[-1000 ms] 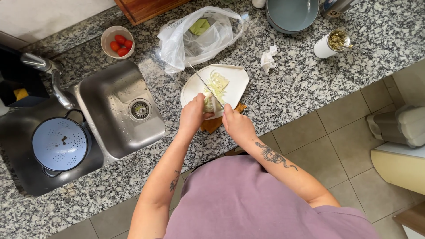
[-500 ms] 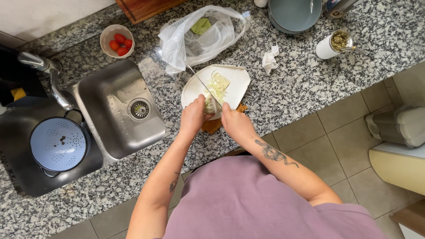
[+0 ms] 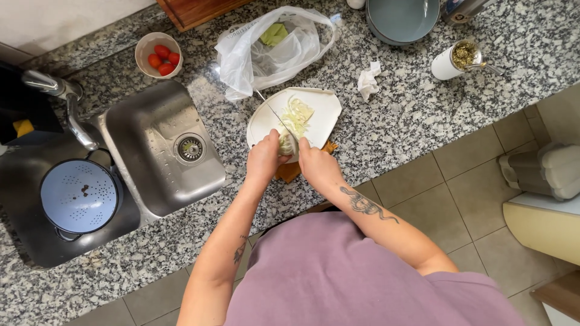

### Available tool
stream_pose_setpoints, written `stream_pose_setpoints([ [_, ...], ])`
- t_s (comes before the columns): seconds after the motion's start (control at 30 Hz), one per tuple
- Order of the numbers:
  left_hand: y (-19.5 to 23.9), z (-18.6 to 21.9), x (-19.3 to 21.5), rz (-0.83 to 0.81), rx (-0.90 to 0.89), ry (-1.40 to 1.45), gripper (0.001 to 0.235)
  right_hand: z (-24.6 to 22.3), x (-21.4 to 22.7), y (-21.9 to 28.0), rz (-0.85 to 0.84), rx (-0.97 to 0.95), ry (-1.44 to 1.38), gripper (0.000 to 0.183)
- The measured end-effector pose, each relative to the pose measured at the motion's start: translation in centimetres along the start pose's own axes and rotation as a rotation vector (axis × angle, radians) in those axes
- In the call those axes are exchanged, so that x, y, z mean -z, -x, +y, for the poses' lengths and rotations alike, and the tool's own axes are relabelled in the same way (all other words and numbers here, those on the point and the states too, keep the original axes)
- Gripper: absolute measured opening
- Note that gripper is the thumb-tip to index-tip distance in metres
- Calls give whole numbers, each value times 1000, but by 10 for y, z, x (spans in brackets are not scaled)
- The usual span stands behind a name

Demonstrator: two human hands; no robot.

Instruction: The person slices a head of cabbage into thin strips on a white cutting board using a large knife. They then transfer the chopped cabbage into a blue colander in the sink and rinse it under running water.

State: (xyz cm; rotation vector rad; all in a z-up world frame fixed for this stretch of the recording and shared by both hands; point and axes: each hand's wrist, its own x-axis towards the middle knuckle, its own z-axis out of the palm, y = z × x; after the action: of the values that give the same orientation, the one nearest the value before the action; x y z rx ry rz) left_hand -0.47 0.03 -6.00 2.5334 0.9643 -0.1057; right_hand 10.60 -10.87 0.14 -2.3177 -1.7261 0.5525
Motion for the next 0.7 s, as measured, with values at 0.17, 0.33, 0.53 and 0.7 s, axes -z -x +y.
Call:
stream_pose_setpoints([
  [0.17,4,2,1,19,5,14,54,13,-1,31,-73,-31,-13,23],
  [0.33,1,4,4,-1,-3,-7,55,16,-13,14,-46,-36,4,21],
  [0.53,2,4,4,-22,10,42,55,15,2,36,-111,-43,-81,18],
  [0.7,2,4,5,-19,31,52,52,23,-23,17,-61,-9,10,20],
])
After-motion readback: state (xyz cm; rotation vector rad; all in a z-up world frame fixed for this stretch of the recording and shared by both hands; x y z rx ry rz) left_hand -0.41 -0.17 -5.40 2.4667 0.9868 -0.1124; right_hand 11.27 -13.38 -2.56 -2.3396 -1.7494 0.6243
